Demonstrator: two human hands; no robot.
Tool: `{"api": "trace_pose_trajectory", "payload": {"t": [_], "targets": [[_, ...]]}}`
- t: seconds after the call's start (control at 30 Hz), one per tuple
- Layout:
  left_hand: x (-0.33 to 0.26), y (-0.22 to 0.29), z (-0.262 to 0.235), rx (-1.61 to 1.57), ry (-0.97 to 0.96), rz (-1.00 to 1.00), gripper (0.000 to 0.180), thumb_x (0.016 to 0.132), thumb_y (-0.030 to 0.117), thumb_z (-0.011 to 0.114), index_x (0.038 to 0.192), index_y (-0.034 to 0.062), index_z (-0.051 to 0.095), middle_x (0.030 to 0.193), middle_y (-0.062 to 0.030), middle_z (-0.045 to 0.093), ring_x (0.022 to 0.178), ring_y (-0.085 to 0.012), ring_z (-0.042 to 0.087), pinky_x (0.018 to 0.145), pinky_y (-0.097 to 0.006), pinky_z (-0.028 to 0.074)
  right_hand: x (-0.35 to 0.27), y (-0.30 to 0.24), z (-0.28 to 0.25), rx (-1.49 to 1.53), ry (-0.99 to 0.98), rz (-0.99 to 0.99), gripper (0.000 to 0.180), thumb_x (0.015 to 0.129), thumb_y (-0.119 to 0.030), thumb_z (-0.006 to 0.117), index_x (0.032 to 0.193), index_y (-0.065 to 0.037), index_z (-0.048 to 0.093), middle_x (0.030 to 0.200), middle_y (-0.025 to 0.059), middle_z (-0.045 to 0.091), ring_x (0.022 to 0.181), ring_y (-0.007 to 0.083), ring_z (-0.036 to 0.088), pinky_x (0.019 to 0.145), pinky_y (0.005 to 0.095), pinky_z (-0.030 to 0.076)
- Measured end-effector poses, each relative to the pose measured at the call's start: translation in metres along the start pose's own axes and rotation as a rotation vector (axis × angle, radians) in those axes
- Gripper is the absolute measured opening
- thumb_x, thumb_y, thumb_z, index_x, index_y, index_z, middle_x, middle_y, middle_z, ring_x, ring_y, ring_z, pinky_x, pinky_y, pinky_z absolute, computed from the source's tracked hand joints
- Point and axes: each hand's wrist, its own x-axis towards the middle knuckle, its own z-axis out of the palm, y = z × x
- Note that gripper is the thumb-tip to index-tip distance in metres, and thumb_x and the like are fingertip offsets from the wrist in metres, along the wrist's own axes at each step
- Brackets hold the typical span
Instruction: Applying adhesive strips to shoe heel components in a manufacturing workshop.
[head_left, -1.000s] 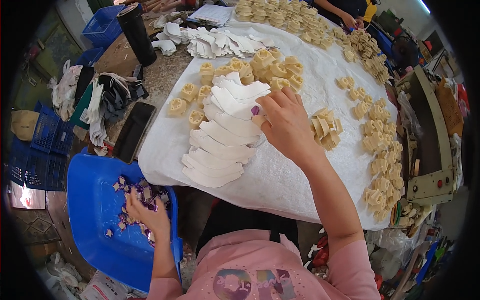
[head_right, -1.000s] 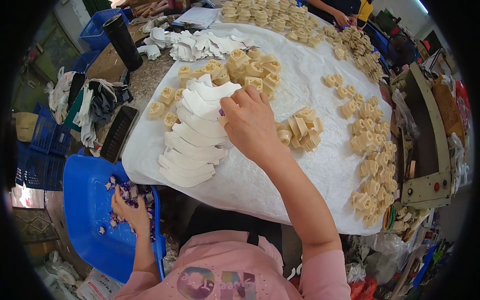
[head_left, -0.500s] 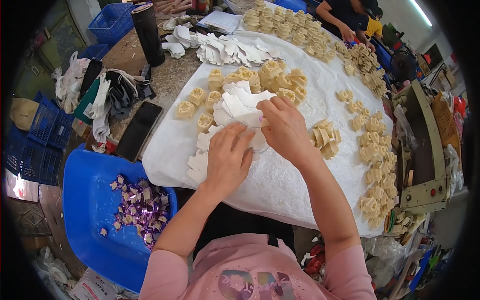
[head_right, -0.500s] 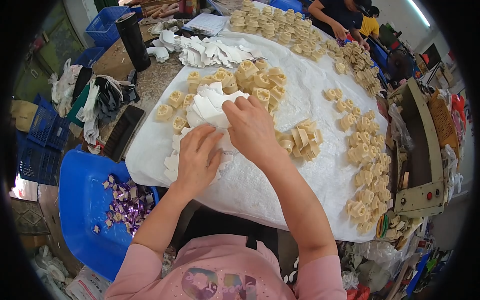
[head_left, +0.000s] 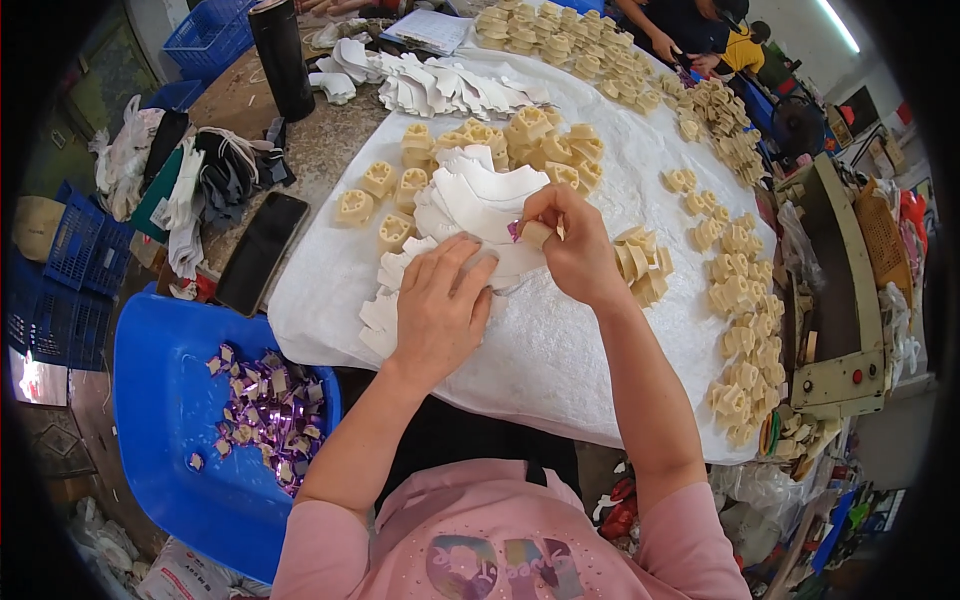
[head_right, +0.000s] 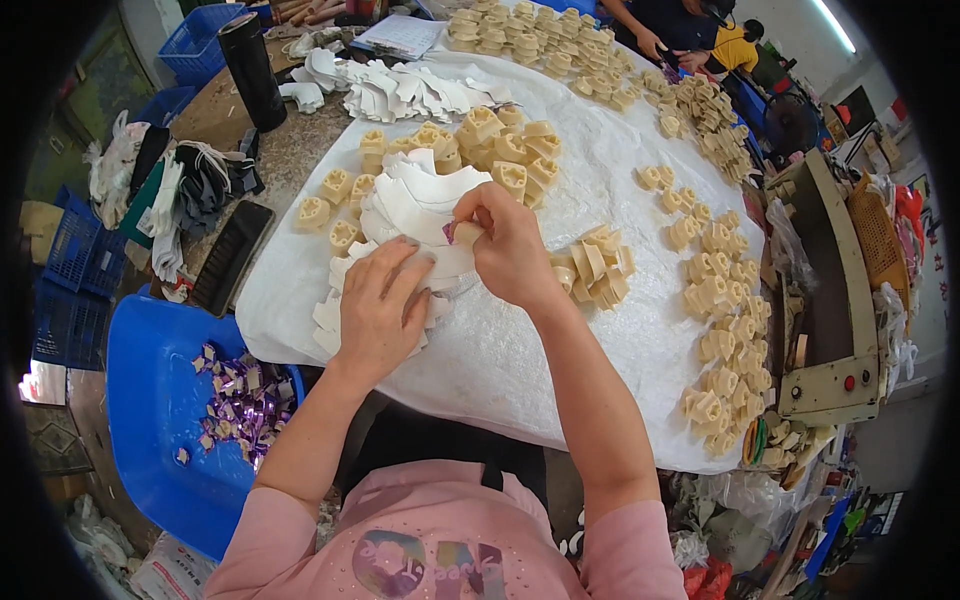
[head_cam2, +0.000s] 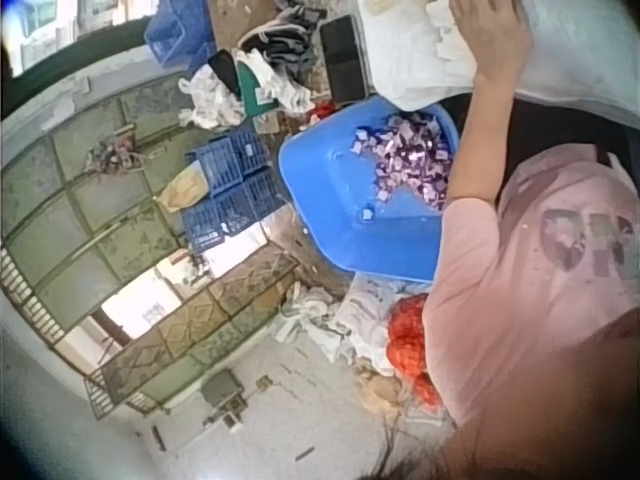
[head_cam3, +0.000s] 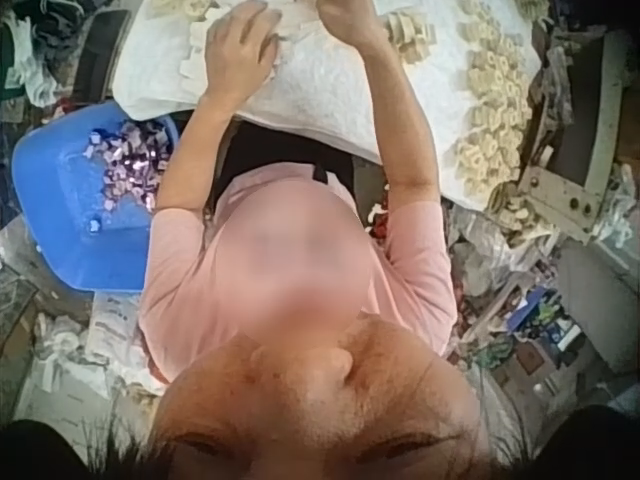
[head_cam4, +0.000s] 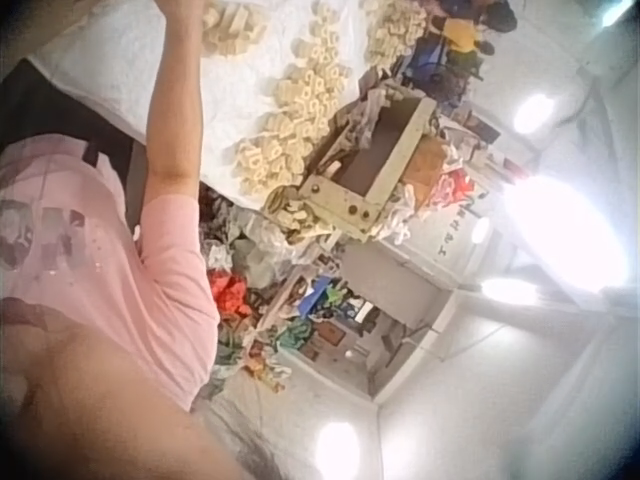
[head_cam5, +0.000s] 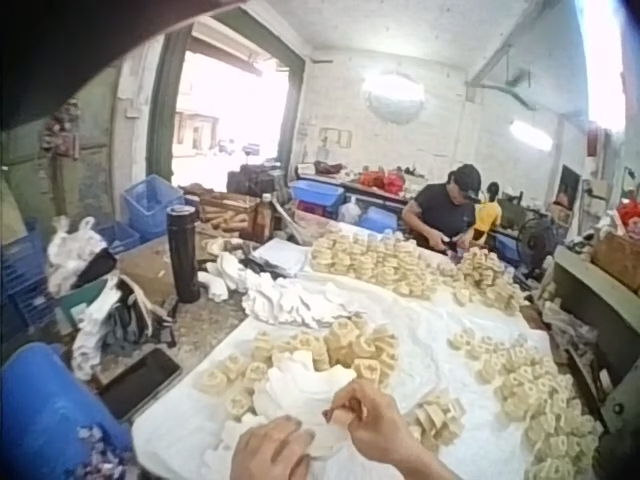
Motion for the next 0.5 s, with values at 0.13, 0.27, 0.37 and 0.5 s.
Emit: {"api": "trace_pose_trajectory", "payload": {"t": [0.13, 0.27, 0.37, 0.5], "targets": [[0.0, 0.0, -0.001, -0.001, -0.016, -0.001, 0.039, 0.066, 0.0, 0.067, 0.104, 0.0059, 0.061, 0.115, -0.0112, 0.053, 0.11, -0.0284, 0.052, 0.09, -0.04, 0.039, 0.004, -0.006, -0.005, -0.589, -0.056, -0.397, 0.016, 0.075, 0.005, 0.057, 0.09, -0.002, 0.058, 0.09, 0.0104, 0.056, 0.099, 0.027, 0.049, 0.084, 0.0377, 0.04], [-0.002, -0.002, 0.0, 0.012, -0.009, -0.007, 0.04, 0.066, 0.0, 0.067, 0.105, 0.0057, 0.06, 0.115, -0.0113, 0.053, 0.111, -0.0286, 0.051, 0.09, -0.04, 0.038, 0.01, -0.01, -0.002, -0.702, -0.129, -0.34, 0.014, 0.076, 0.001, 0.056, 0.088, -0.003, 0.059, 0.092, 0.0105, 0.055, 0.099, 0.0267, 0.048, 0.084, 0.0388, 0.04], [-0.002, -0.001, -0.001, 0.004, -0.024, -0.003, 0.04, 0.067, 0.0, 0.067, 0.106, 0.0056, 0.06, 0.115, -0.0114, 0.053, 0.112, -0.0287, 0.051, 0.09, -0.04, 0.038, 0.011, -0.013, -0.001, -0.801, -0.142, -0.318, 0.01, 0.074, -0.001, 0.057, 0.084, -0.004, 0.059, 0.089, 0.0093, 0.055, 0.096, 0.0266, 0.049, 0.082, 0.0391, 0.04], [-0.001, -0.001, -0.001, 0.006, -0.022, 0.01, 0.039, 0.067, 0.0, 0.066, 0.105, 0.006, 0.06, 0.115, -0.0112, 0.053, 0.112, -0.0284, 0.051, 0.09, -0.039, 0.038, 0.012, -0.016, -0.001, -0.852, -0.14, -0.323, 0.016, 0.069, 0.006, 0.055, 0.08, -0.005, 0.057, 0.087, 0.008, 0.054, 0.095, 0.0261, 0.048, 0.081, 0.0363, 0.039]]}}
